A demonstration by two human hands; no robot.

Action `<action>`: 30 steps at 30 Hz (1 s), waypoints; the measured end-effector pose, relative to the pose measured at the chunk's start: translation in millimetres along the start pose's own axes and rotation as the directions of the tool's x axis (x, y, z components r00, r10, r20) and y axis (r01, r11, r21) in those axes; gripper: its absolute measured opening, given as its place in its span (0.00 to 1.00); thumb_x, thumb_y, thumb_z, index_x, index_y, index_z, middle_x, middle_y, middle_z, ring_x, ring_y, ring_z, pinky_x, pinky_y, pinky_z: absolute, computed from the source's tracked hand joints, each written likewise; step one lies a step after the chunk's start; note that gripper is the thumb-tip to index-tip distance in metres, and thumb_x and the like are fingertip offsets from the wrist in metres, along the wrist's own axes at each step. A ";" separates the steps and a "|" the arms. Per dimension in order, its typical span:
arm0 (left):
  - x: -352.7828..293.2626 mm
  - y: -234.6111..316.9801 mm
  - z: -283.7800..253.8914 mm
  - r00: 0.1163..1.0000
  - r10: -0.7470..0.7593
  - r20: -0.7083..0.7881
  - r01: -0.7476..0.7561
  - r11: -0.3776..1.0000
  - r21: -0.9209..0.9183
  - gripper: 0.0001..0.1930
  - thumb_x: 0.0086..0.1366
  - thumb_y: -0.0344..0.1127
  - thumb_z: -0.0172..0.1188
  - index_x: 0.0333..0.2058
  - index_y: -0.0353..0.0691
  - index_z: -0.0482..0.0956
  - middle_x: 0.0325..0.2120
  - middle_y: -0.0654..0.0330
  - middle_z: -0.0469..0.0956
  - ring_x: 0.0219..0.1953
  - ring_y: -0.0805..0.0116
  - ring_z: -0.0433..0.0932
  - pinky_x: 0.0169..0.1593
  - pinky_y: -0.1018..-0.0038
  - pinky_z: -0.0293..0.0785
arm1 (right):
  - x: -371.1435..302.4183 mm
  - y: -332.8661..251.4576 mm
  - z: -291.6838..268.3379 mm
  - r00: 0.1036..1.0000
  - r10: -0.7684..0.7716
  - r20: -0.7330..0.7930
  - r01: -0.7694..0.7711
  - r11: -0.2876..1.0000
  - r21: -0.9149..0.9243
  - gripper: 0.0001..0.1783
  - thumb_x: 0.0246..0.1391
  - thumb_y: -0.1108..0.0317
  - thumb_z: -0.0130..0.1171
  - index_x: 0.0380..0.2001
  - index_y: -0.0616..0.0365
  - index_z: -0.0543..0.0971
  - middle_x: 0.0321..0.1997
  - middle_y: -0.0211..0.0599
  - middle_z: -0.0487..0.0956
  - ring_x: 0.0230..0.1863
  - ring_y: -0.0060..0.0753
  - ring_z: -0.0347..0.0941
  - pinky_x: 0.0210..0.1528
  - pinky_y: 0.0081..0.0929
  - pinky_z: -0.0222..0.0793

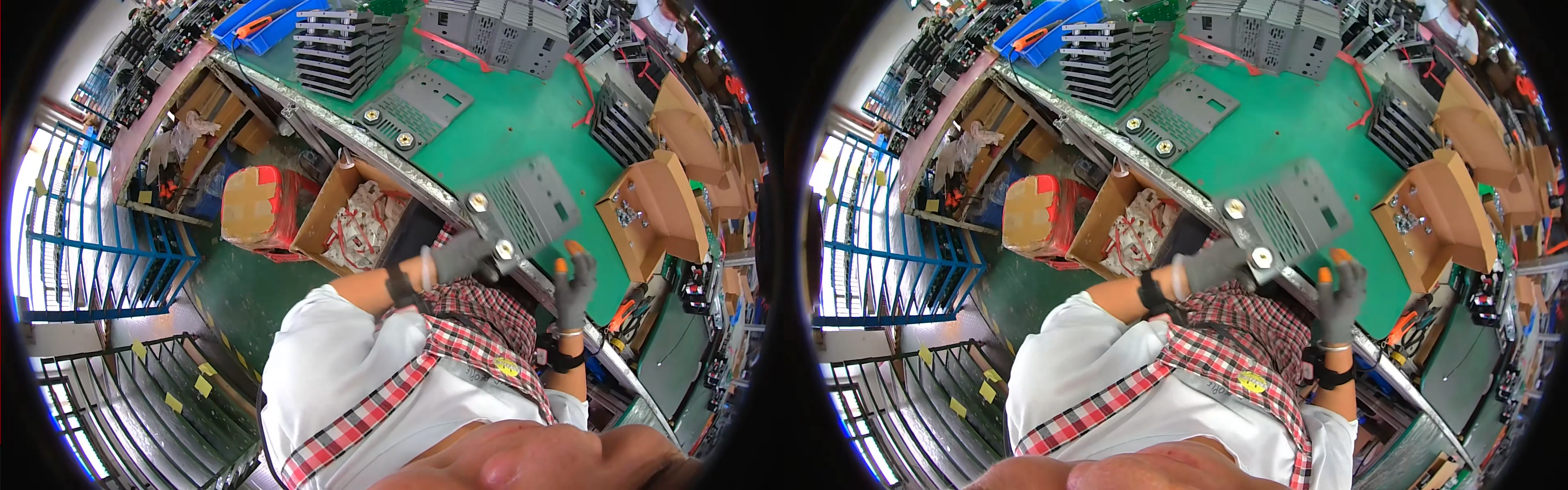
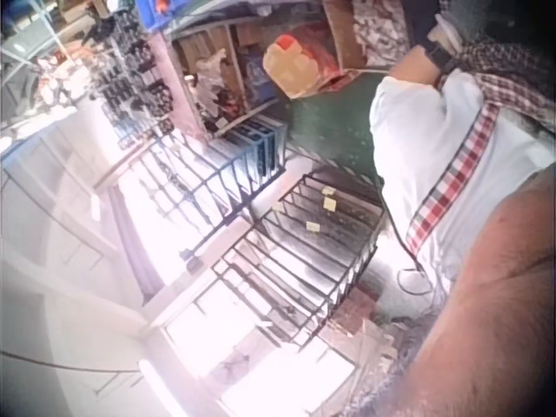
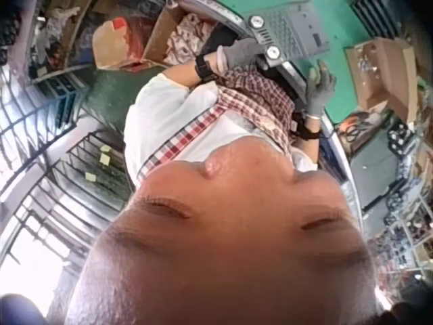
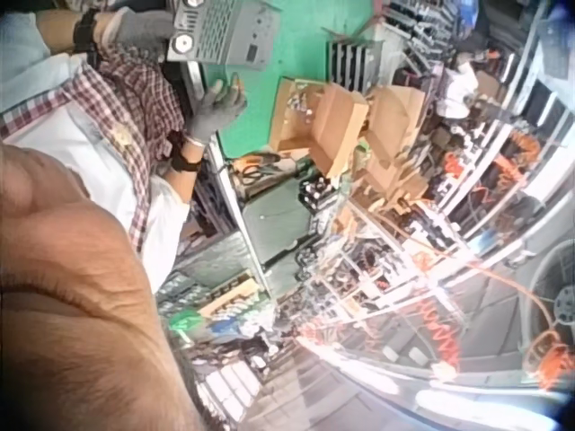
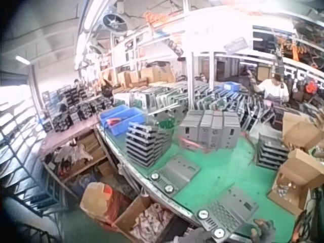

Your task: Assembling electronic components onto a metal baseplate using a manual screwdriver on an assembly line.

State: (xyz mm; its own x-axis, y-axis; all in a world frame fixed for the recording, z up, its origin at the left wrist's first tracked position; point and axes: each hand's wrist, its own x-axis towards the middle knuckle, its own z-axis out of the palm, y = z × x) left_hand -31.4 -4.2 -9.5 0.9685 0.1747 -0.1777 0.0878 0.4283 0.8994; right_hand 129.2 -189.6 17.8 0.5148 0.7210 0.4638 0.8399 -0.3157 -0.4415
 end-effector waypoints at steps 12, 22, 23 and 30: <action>-15.6 108.0 -186.5 0.876 0.213 -0.432 -0.004 0.900 0.435 0.10 0.58 0.32 0.51 0.36 0.31 0.70 0.29 0.52 0.76 0.29 0.63 0.77 0.30 0.72 0.75 | -22.0 34.7 11.5 0.993 0.116 0.003 -0.111 0.957 -0.269 0.15 0.38 0.72 0.53 0.35 0.53 0.77 0.38 0.38 0.71 0.42 0.44 0.65 0.44 0.36 0.63; -17.5 104.2 -165.3 0.711 -0.083 -0.699 0.240 0.962 0.130 0.19 0.61 0.45 0.46 0.35 0.31 0.69 0.25 0.51 0.75 0.22 0.60 0.76 0.24 0.71 0.75 | -21.8 31.8 11.1 0.996 0.081 -0.031 -0.086 0.950 -0.300 0.14 0.39 0.70 0.53 0.34 0.51 0.77 0.37 0.36 0.72 0.39 0.43 0.66 0.42 0.36 0.64; -9.3 96.1 -170.1 0.732 -0.027 -0.680 0.085 0.995 0.051 0.18 0.61 0.43 0.46 0.35 0.30 0.69 0.27 0.53 0.74 0.24 0.60 0.76 0.26 0.71 0.76 | -21.6 32.8 11.2 0.992 0.112 -0.051 -0.123 0.942 -0.313 0.14 0.39 0.70 0.53 0.34 0.51 0.77 0.37 0.36 0.72 0.39 0.43 0.66 0.42 0.36 0.64; 4.6 74.2 -168.5 0.720 0.016 -0.694 -0.011 1.000 0.011 0.19 0.62 0.43 0.46 0.44 0.33 0.68 0.35 0.55 0.73 0.30 0.62 0.75 0.32 0.72 0.73 | -3.8 47.0 -19.7 0.974 0.215 0.077 -0.208 0.974 -0.090 0.13 0.42 0.67 0.54 0.35 0.52 0.76 0.33 0.41 0.72 0.39 0.45 0.66 0.41 0.37 0.63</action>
State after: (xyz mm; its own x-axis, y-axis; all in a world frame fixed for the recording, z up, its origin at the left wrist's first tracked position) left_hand -59.7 177.8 -10.9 0.5371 0.7474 -0.3911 0.0795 0.4167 0.9056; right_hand 170.1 -219.4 10.5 0.6682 0.6819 0.2974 0.7267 -0.5127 -0.4572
